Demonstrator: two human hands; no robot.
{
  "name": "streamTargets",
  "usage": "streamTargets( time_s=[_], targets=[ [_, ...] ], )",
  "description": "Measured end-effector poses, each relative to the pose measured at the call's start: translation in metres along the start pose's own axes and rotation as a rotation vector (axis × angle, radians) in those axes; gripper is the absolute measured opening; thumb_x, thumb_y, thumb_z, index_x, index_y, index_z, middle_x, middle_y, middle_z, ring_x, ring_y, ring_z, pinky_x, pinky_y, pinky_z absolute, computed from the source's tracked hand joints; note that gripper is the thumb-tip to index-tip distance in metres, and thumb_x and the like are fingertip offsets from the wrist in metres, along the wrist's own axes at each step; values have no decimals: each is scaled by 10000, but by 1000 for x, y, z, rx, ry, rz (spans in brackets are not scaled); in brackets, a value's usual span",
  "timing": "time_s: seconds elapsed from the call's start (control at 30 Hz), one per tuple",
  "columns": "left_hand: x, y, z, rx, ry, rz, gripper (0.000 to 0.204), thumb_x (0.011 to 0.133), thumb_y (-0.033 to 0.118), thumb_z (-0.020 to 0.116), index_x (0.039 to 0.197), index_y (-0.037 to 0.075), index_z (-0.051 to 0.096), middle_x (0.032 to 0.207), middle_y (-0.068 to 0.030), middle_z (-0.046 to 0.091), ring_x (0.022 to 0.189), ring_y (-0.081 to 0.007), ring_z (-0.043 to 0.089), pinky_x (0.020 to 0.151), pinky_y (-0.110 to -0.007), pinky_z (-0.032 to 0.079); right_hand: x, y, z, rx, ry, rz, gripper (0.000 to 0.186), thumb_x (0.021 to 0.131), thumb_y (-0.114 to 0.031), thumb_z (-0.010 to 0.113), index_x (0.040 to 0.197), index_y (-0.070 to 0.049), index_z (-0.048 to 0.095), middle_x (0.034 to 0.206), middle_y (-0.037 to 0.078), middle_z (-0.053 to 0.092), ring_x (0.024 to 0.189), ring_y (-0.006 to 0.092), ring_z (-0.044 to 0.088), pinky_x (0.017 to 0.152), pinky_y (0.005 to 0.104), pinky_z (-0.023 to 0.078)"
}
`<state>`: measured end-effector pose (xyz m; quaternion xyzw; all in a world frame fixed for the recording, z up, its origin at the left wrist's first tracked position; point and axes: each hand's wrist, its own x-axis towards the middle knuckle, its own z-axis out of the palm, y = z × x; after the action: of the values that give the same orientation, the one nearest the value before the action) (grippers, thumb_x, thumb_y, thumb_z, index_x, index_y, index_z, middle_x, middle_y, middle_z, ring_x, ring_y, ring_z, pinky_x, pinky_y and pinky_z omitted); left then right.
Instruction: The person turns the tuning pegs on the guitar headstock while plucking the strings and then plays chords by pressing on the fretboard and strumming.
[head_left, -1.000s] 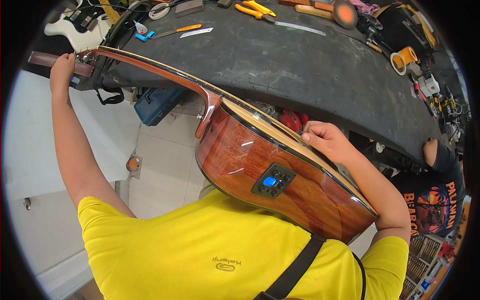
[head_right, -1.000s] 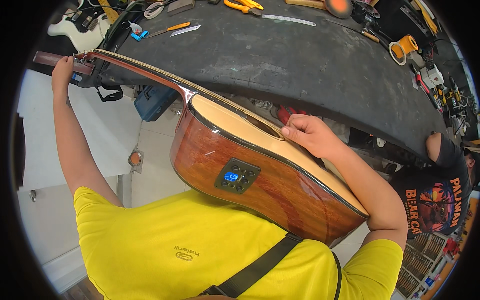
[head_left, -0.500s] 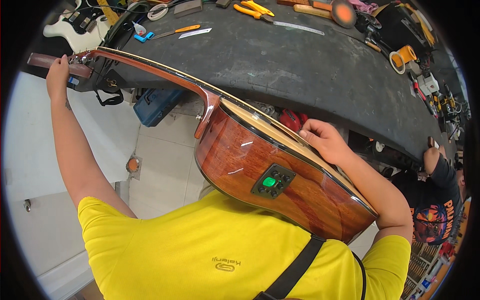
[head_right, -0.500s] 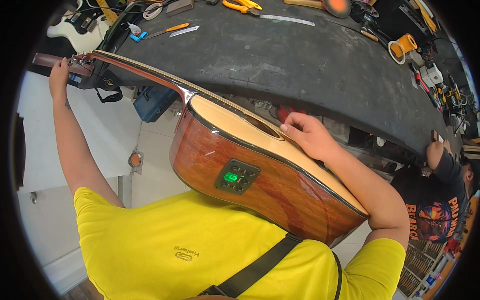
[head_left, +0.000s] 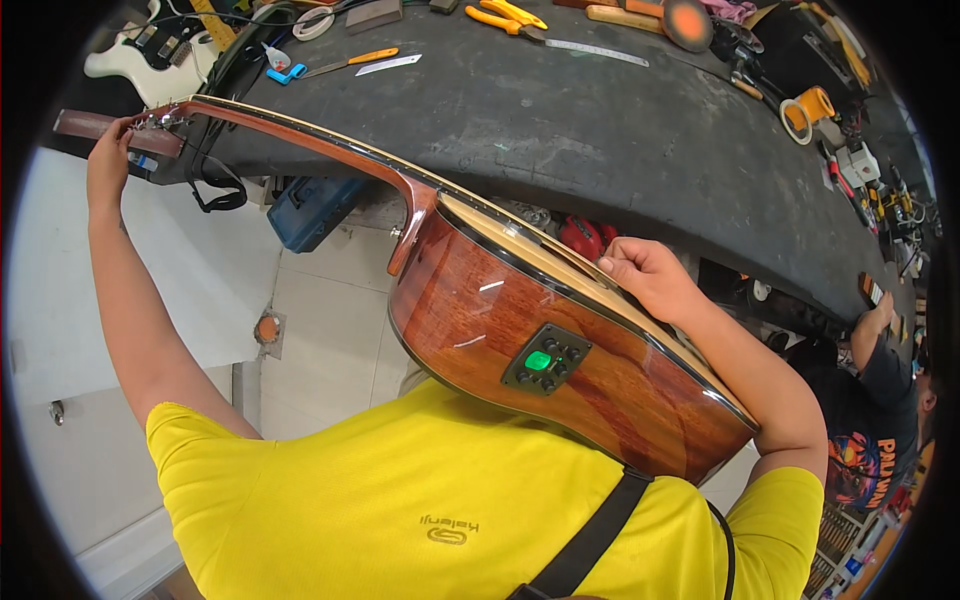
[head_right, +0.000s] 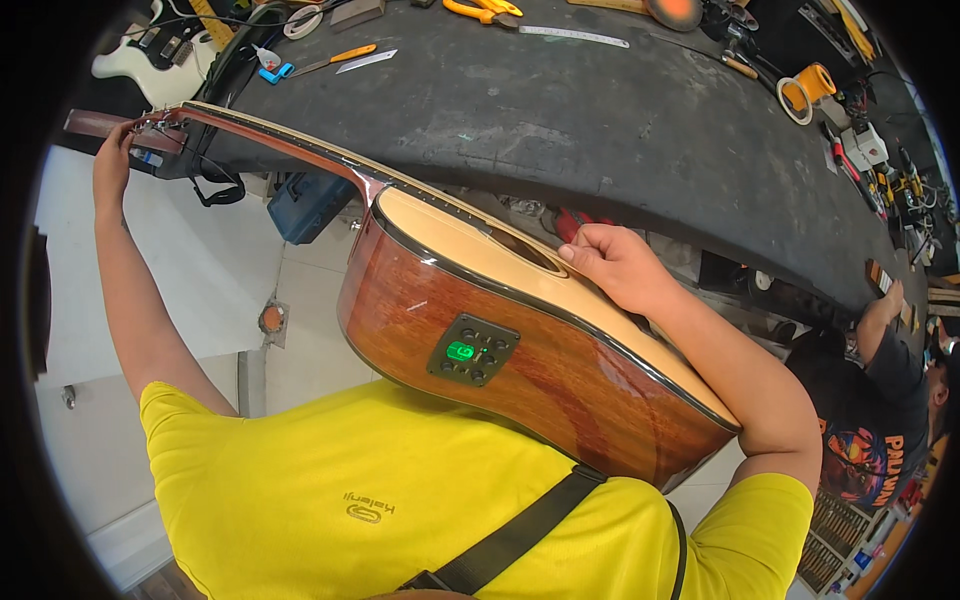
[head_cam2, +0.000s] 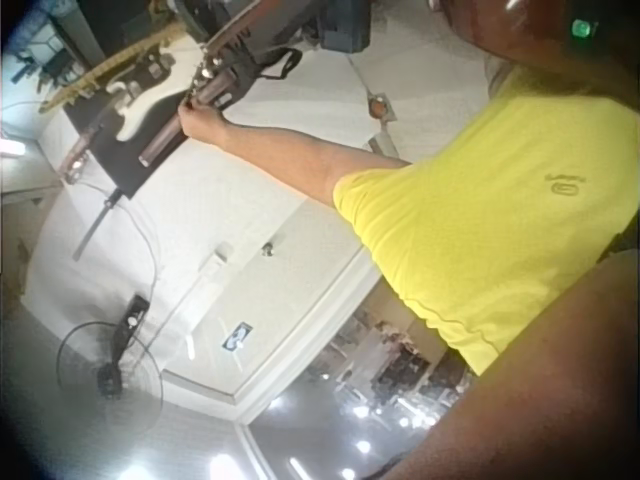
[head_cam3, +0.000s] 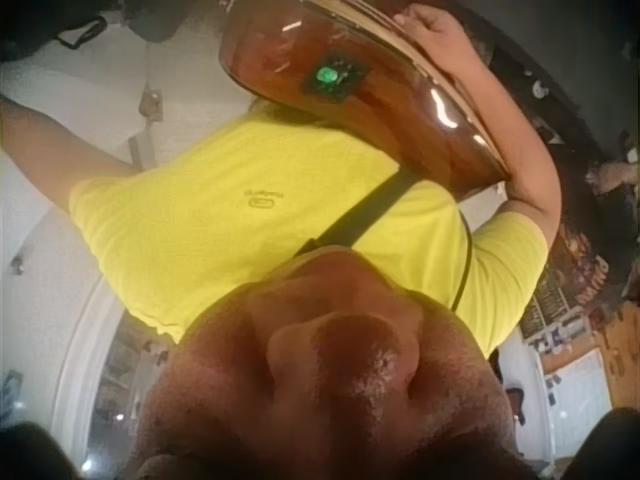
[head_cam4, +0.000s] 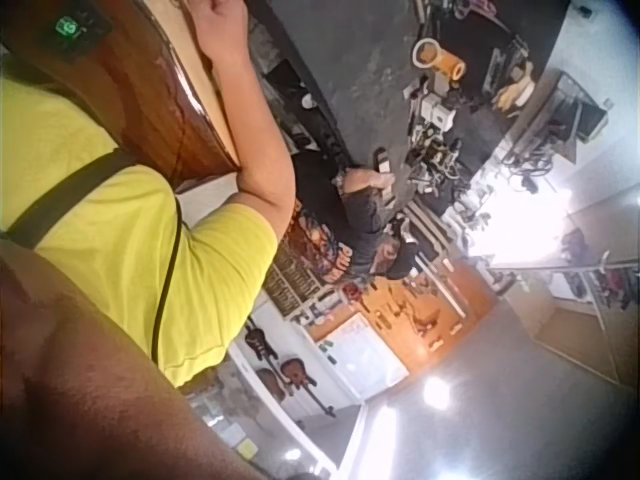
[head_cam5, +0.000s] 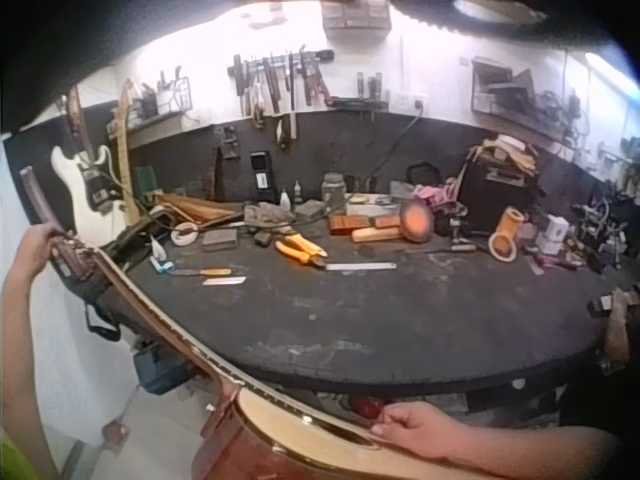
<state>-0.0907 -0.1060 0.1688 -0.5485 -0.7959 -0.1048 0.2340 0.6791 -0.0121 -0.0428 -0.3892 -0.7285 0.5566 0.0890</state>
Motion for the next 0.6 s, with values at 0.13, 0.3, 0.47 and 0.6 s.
streamTargets(
  time_s=[0.13, 0.3, 0.47, 0.6],
  targets=[
    [-6, 3, 7, -14, 6, -118, 275, 1059, 240, 538, 1306, 160, 629, 1111, -139, 741, 1058, -297, 709, 898, -384, 522, 0, 1, 1, 31, 47, -69, 396, 1011, -295, 660, 726, -42, 553, 638, -34, 447, 641, 71, 403, 570, 310, 376],
    [-6, -8, 12, -78, 13, -156, 277, 1074, 254, 507, 1321, 180, 609, 1085, -117, 747, 1045, -275, 714, 891, -388, 522, 0, 4, 2, 69, 24, -57, 383, 1010, -288, 667, 744, -60, 512, 664, -39, 463, 664, 68, 416, 588, 297, 386],
    [-6, 4, 10, -63, -1, -182, 266, 1076, 261, 499, 1295, 171, 621, 1094, -107, 752, 1048, -276, 713, 895, -381, 518, -3, 0, 1, 62, 42, -70, 322, 1009, -280, 671, 844, -73, 488, 746, -33, 505, 731, 62, 433, 637, 278, 406],
    [-6, -4, 10, -55, 45, -198, 270, 1072, 275, 509, 1288, 171, 633, 1112, -101, 754, 1051, -273, 712, 890, -376, 517, -2, -4, 1, 43, 32, -70, 321, 1012, -282, 668, 844, -74, 490, 753, -34, 506, 735, 62, 435, 640, 278, 407]
  ],
)
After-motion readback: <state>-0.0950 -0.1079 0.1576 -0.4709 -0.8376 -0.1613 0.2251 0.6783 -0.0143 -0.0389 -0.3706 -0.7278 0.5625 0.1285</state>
